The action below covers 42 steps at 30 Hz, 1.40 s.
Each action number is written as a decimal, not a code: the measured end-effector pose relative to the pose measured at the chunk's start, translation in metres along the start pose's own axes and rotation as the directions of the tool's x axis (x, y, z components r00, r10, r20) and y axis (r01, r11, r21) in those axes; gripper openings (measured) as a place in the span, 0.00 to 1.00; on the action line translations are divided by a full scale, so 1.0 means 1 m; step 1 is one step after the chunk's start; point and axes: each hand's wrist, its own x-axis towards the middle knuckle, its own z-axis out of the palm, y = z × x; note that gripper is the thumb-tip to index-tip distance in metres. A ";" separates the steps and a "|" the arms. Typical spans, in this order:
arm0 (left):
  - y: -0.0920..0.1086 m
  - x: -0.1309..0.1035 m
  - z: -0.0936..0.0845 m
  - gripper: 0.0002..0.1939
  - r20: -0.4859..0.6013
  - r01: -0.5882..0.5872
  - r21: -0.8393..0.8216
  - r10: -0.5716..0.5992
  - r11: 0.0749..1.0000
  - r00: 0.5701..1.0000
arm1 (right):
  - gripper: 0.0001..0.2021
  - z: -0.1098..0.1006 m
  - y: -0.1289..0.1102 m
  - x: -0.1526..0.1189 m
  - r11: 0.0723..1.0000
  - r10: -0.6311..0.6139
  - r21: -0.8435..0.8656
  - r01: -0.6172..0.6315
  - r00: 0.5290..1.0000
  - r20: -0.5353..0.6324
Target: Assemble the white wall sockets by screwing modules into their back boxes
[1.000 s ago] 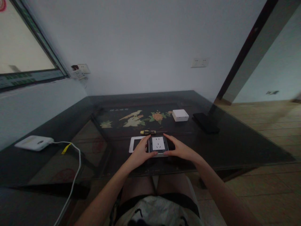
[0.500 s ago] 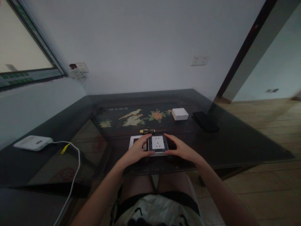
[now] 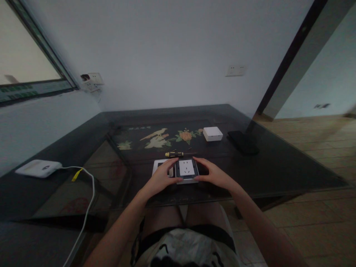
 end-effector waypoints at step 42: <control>-0.002 0.000 0.005 0.34 0.035 -0.001 -0.067 0.004 0.998 0.999 | 0.38 -0.003 0.006 0.004 0.999 -0.005 0.054 0.003 0.999 0.036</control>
